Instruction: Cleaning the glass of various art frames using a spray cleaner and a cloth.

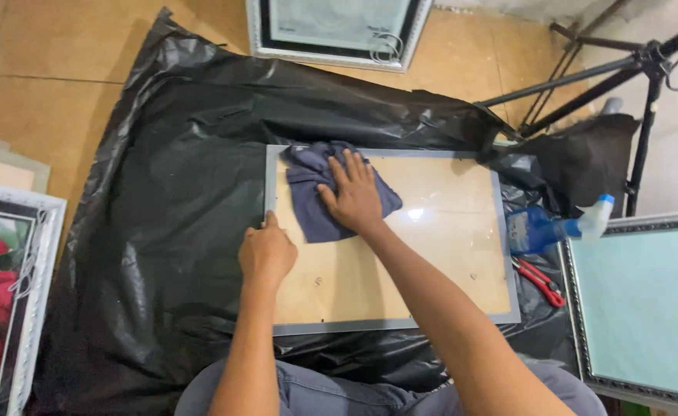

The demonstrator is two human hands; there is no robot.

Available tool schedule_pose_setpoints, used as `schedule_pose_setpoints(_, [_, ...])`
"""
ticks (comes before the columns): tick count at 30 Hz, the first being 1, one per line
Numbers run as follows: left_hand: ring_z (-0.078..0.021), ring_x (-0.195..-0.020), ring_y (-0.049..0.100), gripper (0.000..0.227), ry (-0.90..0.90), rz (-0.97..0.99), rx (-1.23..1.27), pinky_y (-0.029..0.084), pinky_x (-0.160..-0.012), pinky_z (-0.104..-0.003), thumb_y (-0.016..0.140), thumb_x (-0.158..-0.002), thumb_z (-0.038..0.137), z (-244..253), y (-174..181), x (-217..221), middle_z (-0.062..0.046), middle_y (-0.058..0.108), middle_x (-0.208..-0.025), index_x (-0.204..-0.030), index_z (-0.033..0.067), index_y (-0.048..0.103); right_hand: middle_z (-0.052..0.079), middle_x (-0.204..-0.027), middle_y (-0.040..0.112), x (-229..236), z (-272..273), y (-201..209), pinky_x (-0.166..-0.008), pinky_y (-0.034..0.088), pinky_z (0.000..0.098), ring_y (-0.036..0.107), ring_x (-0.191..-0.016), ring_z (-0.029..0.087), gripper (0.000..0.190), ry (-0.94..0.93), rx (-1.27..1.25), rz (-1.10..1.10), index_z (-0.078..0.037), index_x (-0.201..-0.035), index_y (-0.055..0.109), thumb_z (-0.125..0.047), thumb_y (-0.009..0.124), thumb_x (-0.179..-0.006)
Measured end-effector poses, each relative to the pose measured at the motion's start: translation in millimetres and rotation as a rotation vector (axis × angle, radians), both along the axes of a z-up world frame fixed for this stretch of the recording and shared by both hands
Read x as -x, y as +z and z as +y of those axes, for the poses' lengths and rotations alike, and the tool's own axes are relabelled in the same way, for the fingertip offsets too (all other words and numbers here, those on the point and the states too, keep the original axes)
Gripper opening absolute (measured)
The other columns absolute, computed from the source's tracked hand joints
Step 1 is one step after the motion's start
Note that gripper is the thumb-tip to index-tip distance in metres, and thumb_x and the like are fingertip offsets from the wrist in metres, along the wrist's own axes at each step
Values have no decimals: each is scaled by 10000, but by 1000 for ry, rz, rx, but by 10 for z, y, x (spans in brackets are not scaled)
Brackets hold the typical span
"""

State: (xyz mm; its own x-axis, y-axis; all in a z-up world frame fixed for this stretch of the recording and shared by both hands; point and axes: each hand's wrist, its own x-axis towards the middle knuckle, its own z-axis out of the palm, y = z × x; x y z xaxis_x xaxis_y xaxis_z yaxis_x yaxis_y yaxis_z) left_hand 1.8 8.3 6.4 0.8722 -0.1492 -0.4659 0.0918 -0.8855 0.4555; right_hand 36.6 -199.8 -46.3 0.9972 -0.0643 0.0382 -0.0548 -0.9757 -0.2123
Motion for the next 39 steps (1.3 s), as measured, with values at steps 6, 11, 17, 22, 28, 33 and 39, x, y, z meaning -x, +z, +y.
schedule_pose_setpoints(6, [-531,-1117,663,504,77,-52,8,543,-935,-586,463,-994,152,8,98,-18,-406,680,-1124,-1453,-46,533,197,-1559,475,373,-1110,52,-1174,314,568,445,-1450,392,605,-152,77,-175,-179,-1485,556,-501,634,-978])
schedule_pose_setpoints(11, [-520,-1039,701,476,154,-90,42,552,-893,-587,448,-1017,240,29,-29,-56,-369,712,-1038,-1389,-13,603,255,-1542,493,772,-2027,-58,-1151,324,585,464,-1427,423,577,-247,155,-190,-125,-1485,565,-465,630,-1023])
schedule_pose_setpoints(17, [-534,-1068,680,605,247,-90,162,514,-937,-614,317,-1071,426,83,-18,-57,-365,702,-1081,-1327,-17,640,311,-1609,381,1207,-2255,-32,-1179,267,647,352,-1485,483,663,-226,170,-108,-61,-1574,458,-499,505,-1079])
schedule_pose_setpoints(22, [-524,-1171,641,729,278,-18,232,478,-1009,-614,226,-1080,503,72,25,-52,-375,666,-1204,-1356,-58,602,331,-1629,309,1561,-1716,94,-1201,213,673,276,-1512,513,669,-84,156,-20,-89,-1596,382,-464,488,-1053])
schedule_pose_setpoints(28, [-511,-1193,635,831,242,5,267,483,-1004,-624,207,-1046,597,72,-121,-74,-372,654,-1229,-1400,-69,556,260,-1658,279,1837,-701,98,-1229,181,615,224,-1549,460,691,207,226,99,-171,-1582,395,-489,549,-988])
schedule_pose_setpoints(33, [-517,-1139,663,876,217,25,299,546,-894,-610,231,-1007,635,83,-76,-58,-384,663,-1179,-1413,-83,526,223,-1679,222,1741,100,4,-1209,185,635,176,-1552,455,714,324,250,164,-222,-1590,381,-568,510,-980])
schedule_pose_setpoints(39, [-522,-1110,667,872,174,-15,317,569,-853,-599,249,-1028,637,94,-79,-61,-401,663,-1151,-1368,-107,551,232,-1662,269,1296,749,-14,-1208,195,624,204,-1548,448,672,264,162,85,-167,-1538,469,-591,452,-1017])
